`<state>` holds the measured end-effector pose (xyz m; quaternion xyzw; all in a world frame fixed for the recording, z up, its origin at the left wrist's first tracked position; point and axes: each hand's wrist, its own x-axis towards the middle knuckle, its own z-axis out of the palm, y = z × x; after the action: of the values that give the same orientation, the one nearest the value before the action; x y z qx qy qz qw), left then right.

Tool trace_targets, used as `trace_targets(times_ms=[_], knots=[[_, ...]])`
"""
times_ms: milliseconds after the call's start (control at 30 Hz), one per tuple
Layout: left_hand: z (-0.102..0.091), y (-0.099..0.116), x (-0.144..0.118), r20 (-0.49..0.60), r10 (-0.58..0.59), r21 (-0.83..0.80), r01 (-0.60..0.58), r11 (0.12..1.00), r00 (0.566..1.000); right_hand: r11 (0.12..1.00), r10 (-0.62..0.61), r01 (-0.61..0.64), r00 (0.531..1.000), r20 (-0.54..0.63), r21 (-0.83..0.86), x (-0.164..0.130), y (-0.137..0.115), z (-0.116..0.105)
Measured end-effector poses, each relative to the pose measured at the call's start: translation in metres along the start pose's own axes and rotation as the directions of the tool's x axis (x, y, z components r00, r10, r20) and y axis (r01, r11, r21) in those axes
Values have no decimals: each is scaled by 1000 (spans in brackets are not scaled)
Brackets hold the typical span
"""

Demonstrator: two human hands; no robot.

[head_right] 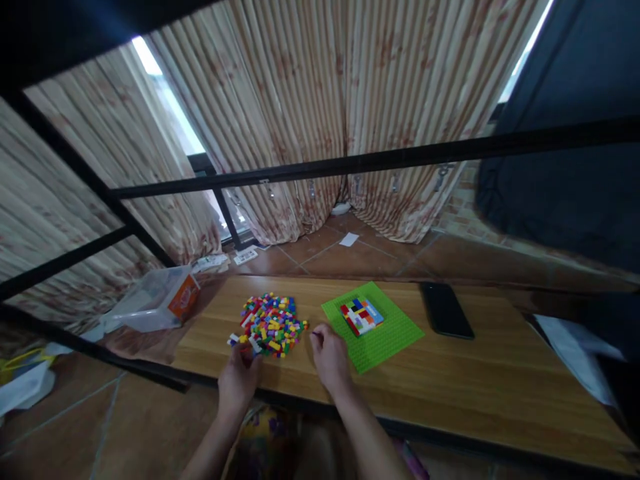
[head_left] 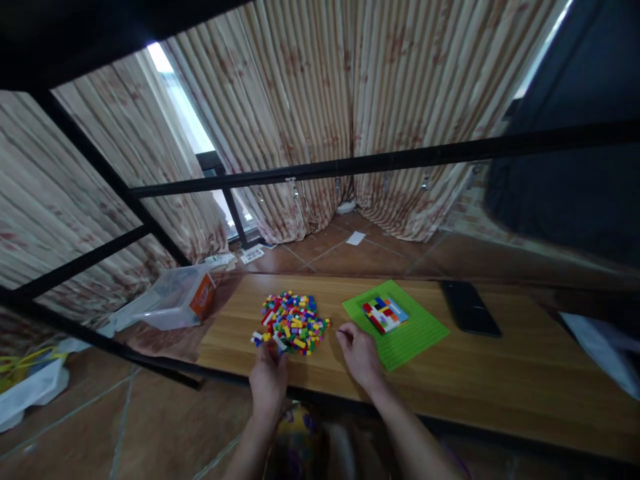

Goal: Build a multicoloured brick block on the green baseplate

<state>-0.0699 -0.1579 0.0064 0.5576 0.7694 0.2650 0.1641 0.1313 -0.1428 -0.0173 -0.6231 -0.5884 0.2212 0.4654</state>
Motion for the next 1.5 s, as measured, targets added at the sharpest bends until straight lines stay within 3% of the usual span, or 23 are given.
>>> trace_targets(times_ms=[100,200,233,300,333,367,500,633,833,1000,1333,1500], knots=[[3,14,-14,-29,29,-124,-33,992,999,997,58,-55,997,-55,55,0,3,-20],[18,46,-24,-19,252,-291,-247,924,967,980,147,-119,974,-175,160,0,16,-49],[27,61,-23,-3,338,-346,-318,882,941,963,203,-149,950,-236,225,1,23,-59],[48,91,-16,34,472,-442,-410,798,881,911,351,-220,859,-373,350,6,39,-80],[59,106,-9,60,509,-476,-423,771,859,884,417,-252,806,-421,393,10,48,-90],[71,119,-2,104,542,-502,-427,752,834,876,441,-268,781,-442,400,15,57,-98],[110,151,20,318,536,-516,-331,790,782,874,461,-311,772,-438,372,37,85,-115],[124,153,21,390,533,-476,-331,814,751,873,471,-349,782,-407,339,48,97,-110],[109,151,4,436,496,-412,-323,852,751,856,493,-353,778,-390,378,56,90,-94],[104,147,-8,406,524,-434,-346,832,749,834,515,-343,766,-385,432,65,83,-94],[95,140,7,431,507,-383,-357,852,747,821,525,-372,791,-315,434,58,73,-83],[93,139,13,439,520,-417,-347,840,732,826,505,-369,820,-270,425,57,68,-90]])
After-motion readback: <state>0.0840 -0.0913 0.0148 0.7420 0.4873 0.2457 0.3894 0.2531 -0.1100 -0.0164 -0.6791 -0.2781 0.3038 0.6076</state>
